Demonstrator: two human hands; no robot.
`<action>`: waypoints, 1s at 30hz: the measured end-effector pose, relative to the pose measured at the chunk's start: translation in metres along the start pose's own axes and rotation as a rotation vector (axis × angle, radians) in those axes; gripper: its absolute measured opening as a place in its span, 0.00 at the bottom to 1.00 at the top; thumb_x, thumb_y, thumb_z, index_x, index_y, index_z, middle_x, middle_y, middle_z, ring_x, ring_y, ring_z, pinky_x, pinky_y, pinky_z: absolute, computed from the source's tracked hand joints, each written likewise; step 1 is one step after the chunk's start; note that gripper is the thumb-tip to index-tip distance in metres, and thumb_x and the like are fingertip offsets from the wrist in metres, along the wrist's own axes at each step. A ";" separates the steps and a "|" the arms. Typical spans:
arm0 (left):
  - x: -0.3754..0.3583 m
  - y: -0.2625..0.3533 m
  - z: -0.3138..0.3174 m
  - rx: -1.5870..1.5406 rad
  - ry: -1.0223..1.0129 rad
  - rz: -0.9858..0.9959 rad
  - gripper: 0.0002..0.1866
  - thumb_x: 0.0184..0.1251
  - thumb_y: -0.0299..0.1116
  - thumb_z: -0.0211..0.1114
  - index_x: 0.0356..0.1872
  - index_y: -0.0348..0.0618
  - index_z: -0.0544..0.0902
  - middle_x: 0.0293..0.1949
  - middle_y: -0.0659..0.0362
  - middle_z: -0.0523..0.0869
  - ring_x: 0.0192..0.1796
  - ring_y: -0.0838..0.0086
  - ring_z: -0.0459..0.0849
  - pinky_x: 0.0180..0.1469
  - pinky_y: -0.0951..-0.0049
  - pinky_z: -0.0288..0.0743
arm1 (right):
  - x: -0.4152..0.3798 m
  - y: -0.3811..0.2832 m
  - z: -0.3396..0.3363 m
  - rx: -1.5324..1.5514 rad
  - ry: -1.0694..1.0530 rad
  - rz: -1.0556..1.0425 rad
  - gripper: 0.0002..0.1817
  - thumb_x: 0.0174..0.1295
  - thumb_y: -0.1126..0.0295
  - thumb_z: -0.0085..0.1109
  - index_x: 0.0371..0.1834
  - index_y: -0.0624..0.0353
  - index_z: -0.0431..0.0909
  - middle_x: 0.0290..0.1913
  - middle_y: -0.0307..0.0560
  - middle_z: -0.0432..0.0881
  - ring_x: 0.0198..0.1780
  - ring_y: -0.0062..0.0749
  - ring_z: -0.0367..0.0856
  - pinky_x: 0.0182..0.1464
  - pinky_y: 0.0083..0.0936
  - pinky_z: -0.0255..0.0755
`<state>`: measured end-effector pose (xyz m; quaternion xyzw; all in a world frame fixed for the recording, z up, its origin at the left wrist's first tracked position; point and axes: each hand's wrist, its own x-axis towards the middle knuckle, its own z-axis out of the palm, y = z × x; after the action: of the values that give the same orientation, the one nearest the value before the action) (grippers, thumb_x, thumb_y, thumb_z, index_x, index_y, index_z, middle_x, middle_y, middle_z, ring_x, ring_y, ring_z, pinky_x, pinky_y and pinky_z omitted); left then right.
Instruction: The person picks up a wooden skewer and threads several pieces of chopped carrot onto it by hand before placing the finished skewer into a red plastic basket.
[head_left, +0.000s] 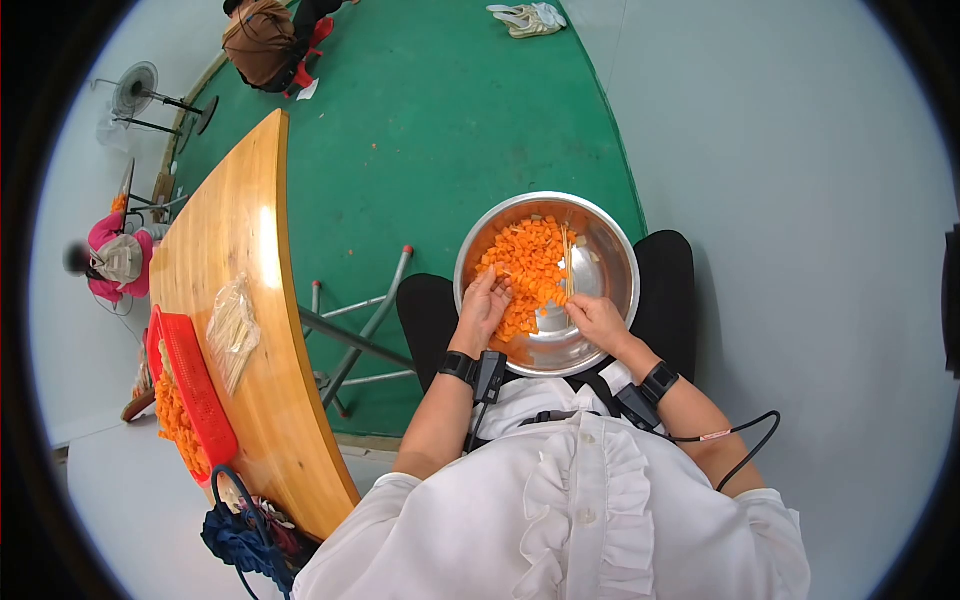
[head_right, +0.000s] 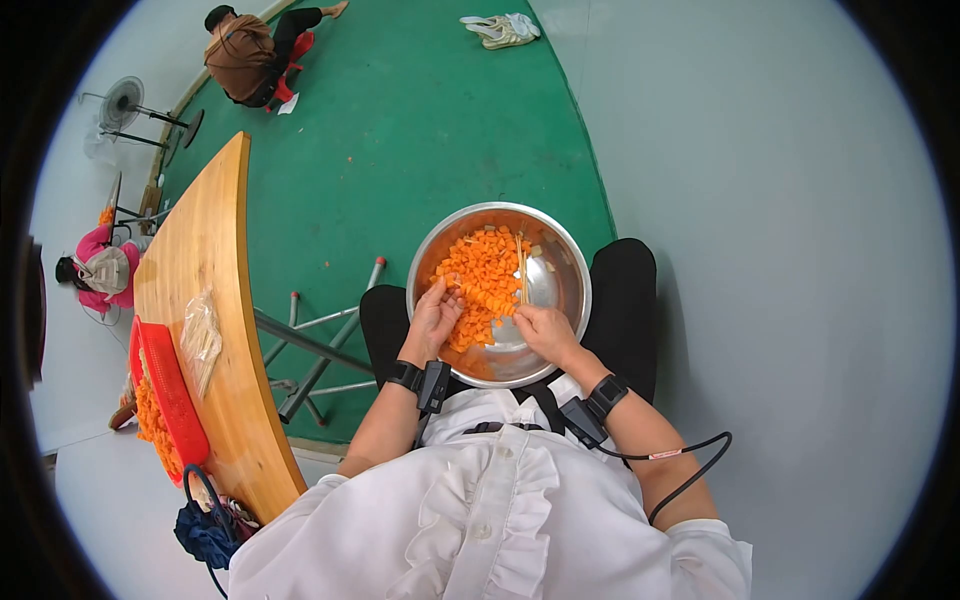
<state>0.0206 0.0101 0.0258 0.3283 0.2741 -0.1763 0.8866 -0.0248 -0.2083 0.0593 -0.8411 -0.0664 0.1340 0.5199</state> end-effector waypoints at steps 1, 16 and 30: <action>0.000 0.000 0.000 0.005 0.002 0.000 0.10 0.65 0.34 0.57 0.41 0.39 0.77 0.31 0.62 0.78 0.34 0.77 0.77 0.38 0.78 0.74 | 0.000 0.000 0.000 -0.010 -0.005 0.001 0.13 0.59 0.64 0.46 0.27 0.62 0.75 0.26 0.57 0.78 0.31 0.51 0.77 0.34 0.38 0.69; 0.004 -0.003 -0.004 0.008 0.002 -0.003 0.11 0.65 0.34 0.56 0.42 0.38 0.78 0.28 0.63 0.77 0.31 0.79 0.76 0.36 0.80 0.73 | -0.001 -0.003 -0.001 -0.069 0.003 -0.034 0.12 0.58 0.65 0.46 0.26 0.62 0.74 0.24 0.58 0.77 0.28 0.52 0.76 0.31 0.40 0.68; 0.002 -0.001 -0.001 0.074 -0.002 -0.007 0.08 0.62 0.29 0.60 0.39 0.38 0.79 0.27 0.63 0.77 0.30 0.81 0.74 0.36 0.79 0.73 | -0.005 0.001 0.000 -0.249 0.062 -0.139 0.10 0.56 0.67 0.49 0.23 0.60 0.73 0.20 0.56 0.76 0.24 0.51 0.76 0.27 0.41 0.69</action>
<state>0.0215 0.0104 0.0233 0.3595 0.2677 -0.1897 0.8736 -0.0296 -0.2099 0.0587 -0.8961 -0.1246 0.0624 0.4215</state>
